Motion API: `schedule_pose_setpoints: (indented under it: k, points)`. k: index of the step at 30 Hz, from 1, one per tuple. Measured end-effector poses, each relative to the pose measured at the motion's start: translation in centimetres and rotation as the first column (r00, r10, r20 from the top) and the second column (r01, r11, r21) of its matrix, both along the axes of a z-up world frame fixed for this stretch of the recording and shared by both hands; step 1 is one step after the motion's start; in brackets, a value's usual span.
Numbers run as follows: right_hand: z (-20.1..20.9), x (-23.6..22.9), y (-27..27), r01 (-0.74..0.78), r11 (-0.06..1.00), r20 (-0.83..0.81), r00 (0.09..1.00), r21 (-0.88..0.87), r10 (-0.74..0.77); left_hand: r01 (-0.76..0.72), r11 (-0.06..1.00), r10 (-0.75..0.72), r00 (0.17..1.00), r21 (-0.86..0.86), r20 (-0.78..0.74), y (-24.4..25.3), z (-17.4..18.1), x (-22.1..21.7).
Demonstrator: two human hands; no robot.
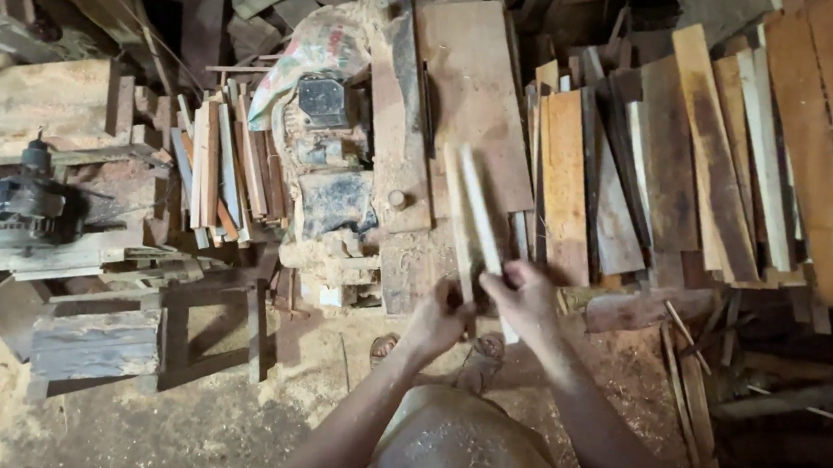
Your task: Feeding thin wooden strips one by one into a woodworking machine for processing
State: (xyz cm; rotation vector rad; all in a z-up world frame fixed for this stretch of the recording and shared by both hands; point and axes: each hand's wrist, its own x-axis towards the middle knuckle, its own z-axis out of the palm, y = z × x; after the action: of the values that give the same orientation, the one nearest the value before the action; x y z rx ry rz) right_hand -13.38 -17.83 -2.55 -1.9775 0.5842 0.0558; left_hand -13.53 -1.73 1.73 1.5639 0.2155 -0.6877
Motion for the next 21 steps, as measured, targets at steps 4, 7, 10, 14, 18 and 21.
schedule_pose_setpoints:
  k: [4,7,10,14,18,21]
  points:
    - [-1.9,2.6,-3.6,0.065,0.972,0.035,0.998,-0.227,-0.058,0.211,0.938,-0.237,0.969,0.274,0.066,-5.0,-1.3,3.5]
    - [-1.3,3.0,-2.5,0.132,0.920,0.227,0.973,-0.369,-0.049,0.153,0.915,-0.232,0.957,0.374,0.175,-5.3,-2.1,4.5]
    - [0.0,2.1,0.4,0.155,0.889,0.258,0.965,-0.431,-0.043,0.224,0.830,-0.335,0.932,0.510,0.135,-3.3,2.3,3.3]
    - [-1.5,0.9,2.8,0.037,0.798,0.303,0.935,-0.602,0.185,0.223,0.969,-0.224,0.975,-0.109,0.008,0.8,2.0,-0.5]
    - [0.0,0.9,4.0,-0.354,0.787,-0.193,0.935,-0.505,0.296,-0.091,0.919,0.011,0.979,-0.384,-0.205,2.1,-6.0,-4.5]
    - [2.8,3.4,6.2,-0.348,0.785,-0.130,0.935,-0.512,0.329,-0.130,0.928,0.061,0.977,-0.349,-0.202,2.4,-8.4,-5.2]
